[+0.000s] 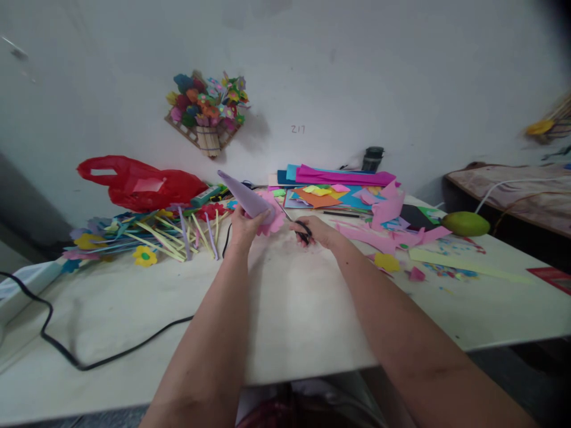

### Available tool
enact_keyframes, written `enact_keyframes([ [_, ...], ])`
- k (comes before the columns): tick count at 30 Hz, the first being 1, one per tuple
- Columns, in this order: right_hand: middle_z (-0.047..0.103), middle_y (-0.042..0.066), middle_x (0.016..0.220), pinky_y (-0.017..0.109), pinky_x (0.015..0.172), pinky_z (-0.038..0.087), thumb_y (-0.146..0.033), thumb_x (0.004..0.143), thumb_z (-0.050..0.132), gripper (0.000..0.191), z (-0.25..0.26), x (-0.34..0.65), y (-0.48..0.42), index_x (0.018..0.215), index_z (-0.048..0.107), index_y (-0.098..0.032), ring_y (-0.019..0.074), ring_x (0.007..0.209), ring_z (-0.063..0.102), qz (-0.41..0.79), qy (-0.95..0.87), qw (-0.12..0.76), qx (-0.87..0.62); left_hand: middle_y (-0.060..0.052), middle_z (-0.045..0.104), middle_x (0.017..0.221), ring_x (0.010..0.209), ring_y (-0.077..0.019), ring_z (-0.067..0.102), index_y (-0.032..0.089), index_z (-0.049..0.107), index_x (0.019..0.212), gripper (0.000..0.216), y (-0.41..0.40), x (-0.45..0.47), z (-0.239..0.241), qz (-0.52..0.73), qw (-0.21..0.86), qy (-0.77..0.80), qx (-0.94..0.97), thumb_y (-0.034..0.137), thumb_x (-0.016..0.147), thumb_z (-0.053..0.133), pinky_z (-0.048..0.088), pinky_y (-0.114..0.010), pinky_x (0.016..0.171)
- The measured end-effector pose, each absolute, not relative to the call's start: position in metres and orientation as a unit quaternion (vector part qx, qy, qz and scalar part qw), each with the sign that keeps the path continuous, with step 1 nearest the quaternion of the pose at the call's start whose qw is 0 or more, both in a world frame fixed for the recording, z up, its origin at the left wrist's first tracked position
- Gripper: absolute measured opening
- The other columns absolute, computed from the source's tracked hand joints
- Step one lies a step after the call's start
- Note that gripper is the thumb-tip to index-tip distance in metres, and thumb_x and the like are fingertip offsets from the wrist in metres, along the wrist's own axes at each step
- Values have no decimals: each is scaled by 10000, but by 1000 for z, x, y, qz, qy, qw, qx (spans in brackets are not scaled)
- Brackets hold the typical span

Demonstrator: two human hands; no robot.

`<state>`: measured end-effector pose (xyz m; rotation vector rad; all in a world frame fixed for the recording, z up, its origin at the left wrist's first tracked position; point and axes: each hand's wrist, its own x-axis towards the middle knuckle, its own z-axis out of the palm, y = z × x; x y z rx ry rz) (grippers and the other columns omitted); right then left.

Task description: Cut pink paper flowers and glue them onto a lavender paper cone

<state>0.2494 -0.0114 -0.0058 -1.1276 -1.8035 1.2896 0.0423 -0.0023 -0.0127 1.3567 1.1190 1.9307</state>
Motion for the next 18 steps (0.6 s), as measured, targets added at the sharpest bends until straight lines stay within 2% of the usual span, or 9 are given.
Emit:
enact_keyframes([
  [18,546,-43,468,158,277,218,-313,871,607,215,3,252,-15,748,583,-138,52,323,463,511,-670,319,-434,-95,683,994,912,-235,643,156,645,981,582,-13,41,0,702,296,388,518,295,454,848,526,-376,828],
])
